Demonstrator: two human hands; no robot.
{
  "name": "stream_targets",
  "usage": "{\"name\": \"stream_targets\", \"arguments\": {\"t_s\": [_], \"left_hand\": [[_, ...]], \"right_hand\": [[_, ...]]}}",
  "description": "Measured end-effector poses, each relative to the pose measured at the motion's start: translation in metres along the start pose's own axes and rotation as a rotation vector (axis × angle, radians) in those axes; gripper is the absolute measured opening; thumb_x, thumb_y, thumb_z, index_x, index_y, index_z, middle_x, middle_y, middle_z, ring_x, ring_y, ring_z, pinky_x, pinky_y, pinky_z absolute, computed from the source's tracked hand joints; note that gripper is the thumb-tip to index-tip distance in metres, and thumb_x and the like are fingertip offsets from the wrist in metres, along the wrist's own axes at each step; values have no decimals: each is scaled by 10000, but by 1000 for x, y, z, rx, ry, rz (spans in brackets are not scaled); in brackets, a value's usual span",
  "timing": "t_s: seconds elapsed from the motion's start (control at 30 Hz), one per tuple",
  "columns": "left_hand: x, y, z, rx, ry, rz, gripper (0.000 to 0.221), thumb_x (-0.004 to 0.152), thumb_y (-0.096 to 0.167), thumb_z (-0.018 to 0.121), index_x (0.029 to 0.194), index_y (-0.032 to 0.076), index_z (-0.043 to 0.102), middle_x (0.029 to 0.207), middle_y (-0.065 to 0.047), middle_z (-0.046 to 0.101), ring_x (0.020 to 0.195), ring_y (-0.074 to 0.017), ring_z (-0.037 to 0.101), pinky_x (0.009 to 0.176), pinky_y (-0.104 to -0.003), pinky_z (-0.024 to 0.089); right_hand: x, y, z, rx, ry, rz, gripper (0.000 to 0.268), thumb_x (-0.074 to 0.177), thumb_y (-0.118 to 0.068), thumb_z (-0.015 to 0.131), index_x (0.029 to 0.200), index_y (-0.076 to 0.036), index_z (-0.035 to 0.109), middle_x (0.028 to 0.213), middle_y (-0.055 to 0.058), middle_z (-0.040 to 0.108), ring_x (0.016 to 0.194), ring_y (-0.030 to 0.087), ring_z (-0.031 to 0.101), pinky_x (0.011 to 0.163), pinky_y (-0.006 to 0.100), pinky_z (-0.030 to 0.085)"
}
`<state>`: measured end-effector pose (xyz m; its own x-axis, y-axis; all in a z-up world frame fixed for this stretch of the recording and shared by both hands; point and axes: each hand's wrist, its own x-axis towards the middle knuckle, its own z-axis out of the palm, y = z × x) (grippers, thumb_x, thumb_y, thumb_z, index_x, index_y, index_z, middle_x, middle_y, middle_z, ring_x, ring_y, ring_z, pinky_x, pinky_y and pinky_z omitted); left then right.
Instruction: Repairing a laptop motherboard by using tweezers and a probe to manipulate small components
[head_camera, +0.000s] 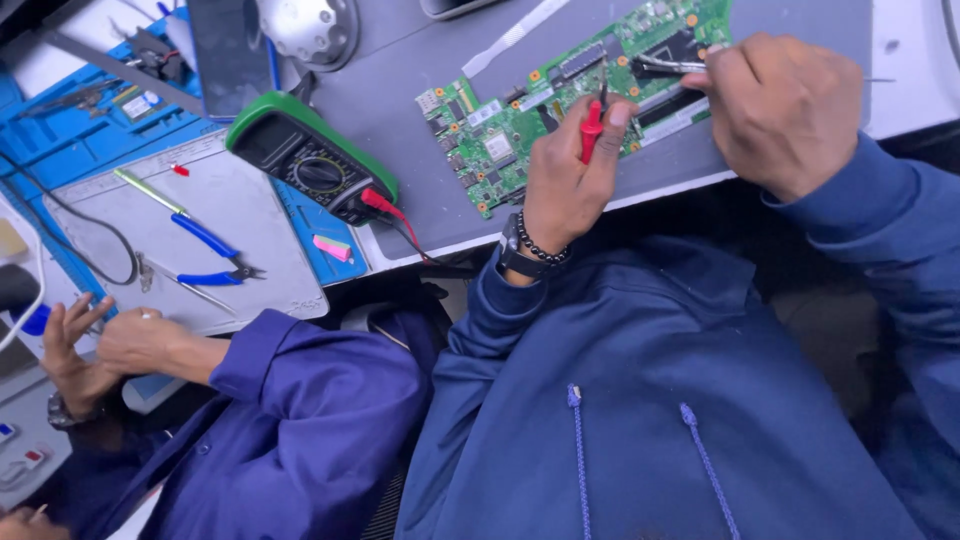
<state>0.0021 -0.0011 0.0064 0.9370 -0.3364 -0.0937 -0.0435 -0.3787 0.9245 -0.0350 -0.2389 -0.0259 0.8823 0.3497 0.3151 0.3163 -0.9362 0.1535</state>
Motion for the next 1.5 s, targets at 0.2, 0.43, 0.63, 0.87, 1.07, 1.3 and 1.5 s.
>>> {"name": "stream_targets", "arguments": {"t_s": [0.2, 0.43, 0.63, 0.87, 1.07, 1.3, 1.5], "left_hand": [[-3, -6, 2, -43, -32, 15, 442, 1054, 510, 376, 1089, 155, 638, 670, 31, 538, 513, -179, 511, 542, -343, 386], [-2, -8, 3, -30, -41, 3, 461, 1047, 542, 357, 1122, 169, 617, 703, 32, 616, 520, -187, 574, 538, -341, 425], [-2, -8, 3, -17, -54, 3, 427, 1060, 530, 348, 1117, 199, 612, 737, 40, 632, 542, -199, 602, 551, -344, 449], [-2, -7, 3, 1, -45, 2, 388, 1064, 512, 355, 1112, 219, 606, 772, 43, 661, 563, -219, 618, 577, -351, 461], [-1, -6, 3, 5, -56, -18, 444, 1044, 552, 334, 1106, 202, 599, 737, 34, 644, 566, -234, 633, 576, -358, 464], [-2, -7, 3, -20, -49, -14, 402, 1055, 520, 363, 1107, 203, 605, 728, 47, 612, 557, -202, 601, 577, -343, 457], [-1, -7, 2, -21, -40, 9, 463, 1045, 548, 341, 1097, 175, 610, 684, 33, 569, 513, -203, 545, 538, -354, 409]], "right_hand": [[-2, 9, -1, -64, -48, -87, 362, 1373, -379, 728, 1059, -203, 682, 901, -31, 576, 819, 189, 616, 683, 318, 430], [-8, 8, 5, 12, -102, -47, 532, 1379, -302, 782, 918, -158, 559, 854, 3, 542, 784, 236, 600, 669, 356, 407], [-14, 5, 14, 8, -123, -15, 551, 1335, -274, 781, 881, -176, 486, 836, -4, 534, 758, 230, 592, 655, 357, 360], [-16, -5, 23, 68, 18, 42, 576, 1334, -174, 846, 855, -147, 527, 799, 14, 550, 693, 222, 535, 616, 365, 306], [-15, -8, 23, 14, 26, 60, 489, 1330, -215, 797, 905, -169, 560, 844, -5, 612, 724, 207, 583, 634, 351, 345], [-17, 1, 26, 129, 80, 30, 427, 1313, -135, 833, 939, -114, 627, 824, 36, 594, 701, 237, 565, 627, 371, 324], [-16, 31, 6, 137, -1, -57, 325, 1389, -364, 802, 1165, -130, 776, 961, 43, 691, 868, 241, 703, 713, 364, 436]]}}
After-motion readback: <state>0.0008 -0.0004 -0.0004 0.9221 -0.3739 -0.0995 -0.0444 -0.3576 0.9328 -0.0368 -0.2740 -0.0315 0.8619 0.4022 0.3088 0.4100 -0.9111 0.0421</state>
